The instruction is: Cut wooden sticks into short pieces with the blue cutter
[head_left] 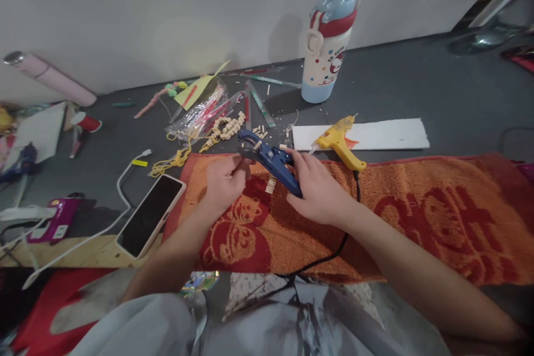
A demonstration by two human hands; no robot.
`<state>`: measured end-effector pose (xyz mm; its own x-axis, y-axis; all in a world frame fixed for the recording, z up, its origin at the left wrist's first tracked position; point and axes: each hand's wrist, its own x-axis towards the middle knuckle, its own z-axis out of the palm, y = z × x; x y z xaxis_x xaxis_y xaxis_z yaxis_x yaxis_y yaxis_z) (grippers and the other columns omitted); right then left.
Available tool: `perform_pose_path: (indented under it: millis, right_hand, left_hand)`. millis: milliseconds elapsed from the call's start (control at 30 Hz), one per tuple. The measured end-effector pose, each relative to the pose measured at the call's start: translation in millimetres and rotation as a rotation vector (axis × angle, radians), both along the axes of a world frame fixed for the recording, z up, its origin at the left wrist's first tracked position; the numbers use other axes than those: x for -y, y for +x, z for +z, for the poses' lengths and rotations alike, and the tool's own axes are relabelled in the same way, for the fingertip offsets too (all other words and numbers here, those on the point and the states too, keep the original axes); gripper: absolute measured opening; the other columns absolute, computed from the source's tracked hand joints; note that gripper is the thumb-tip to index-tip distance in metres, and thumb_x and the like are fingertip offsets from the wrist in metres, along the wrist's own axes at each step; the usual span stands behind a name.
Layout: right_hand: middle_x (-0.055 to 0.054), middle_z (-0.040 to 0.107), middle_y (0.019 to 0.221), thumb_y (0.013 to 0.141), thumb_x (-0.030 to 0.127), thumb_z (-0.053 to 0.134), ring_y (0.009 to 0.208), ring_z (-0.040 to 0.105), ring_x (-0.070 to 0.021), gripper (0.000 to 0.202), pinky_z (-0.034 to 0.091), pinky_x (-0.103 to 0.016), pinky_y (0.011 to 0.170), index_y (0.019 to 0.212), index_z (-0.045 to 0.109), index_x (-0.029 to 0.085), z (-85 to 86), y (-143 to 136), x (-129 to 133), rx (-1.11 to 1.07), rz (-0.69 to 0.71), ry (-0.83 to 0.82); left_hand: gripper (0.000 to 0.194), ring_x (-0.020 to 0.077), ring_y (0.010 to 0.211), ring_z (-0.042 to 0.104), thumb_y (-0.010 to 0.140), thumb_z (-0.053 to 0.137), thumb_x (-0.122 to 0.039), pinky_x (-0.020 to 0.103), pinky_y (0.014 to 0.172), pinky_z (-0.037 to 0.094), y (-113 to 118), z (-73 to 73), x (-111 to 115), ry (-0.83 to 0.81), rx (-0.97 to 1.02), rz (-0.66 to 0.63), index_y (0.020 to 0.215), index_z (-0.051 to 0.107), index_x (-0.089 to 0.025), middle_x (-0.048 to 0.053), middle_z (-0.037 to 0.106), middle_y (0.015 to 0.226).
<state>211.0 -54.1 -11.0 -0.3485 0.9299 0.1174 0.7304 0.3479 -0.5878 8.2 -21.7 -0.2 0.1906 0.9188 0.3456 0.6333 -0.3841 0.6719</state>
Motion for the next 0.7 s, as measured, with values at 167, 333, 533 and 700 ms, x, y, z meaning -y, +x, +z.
perform_pose_path:
  millis: [167,333,533,700]
  right_hand:
    - [-0.019,0.051,0.123,0.069,0.025,0.049,0.116,0.048,-0.0338,0.074,0.039,-0.051,0.097,0.14,0.03,0.01,3.6,8,-4,-0.054,0.097,-0.095]
    - [-0.02,0.049,0.125,0.069,0.025,0.051,0.118,0.046,-0.0354,0.075,0.038,-0.053,0.098,0.14,0.029,0.01,7.8,12,-4,-0.03,0.083,-0.062]
    - [-0.016,0.055,0.116,0.067,0.023,0.051,0.105,0.054,-0.0296,0.063,0.045,-0.043,0.089,0.128,0.043,0.01,16.3,18,-6,-0.076,0.193,-0.258]
    - [-0.022,0.051,0.123,0.07,0.026,0.051,0.114,0.048,-0.0355,0.074,0.038,-0.05,0.097,0.138,0.032,0.005,9.3,12,-5,0.021,0.062,-0.089]
  left_hand:
    - [0.034,0.0094,0.043,0.05,0.087,0.046,-0.032,0.021,0.046,0.037,-1,-1.4,-1,-0.045,0.072,-0.053,0.061,0.062,-0.017,-0.001,0.057,0.046]
    - [0.038,0.0094,0.042,0.05,0.088,0.044,-0.033,0.021,0.047,0.038,-1,0.8,0,-0.04,0.059,-0.069,0.059,0.061,-0.016,-0.001,0.055,0.044]
    - [0.04,0.0102,0.045,0.052,0.086,0.045,-0.031,0.022,0.051,0.041,-4,2.2,-4,0.049,-0.024,-0.108,0.05,0.054,-0.018,0.0,0.055,0.044]
    - [0.039,0.0108,0.043,0.05,0.087,0.043,-0.031,0.022,0.049,0.039,-1,-3.2,-3,-0.026,0.0,-0.047,0.051,0.053,-0.019,-0.001,0.051,0.041]
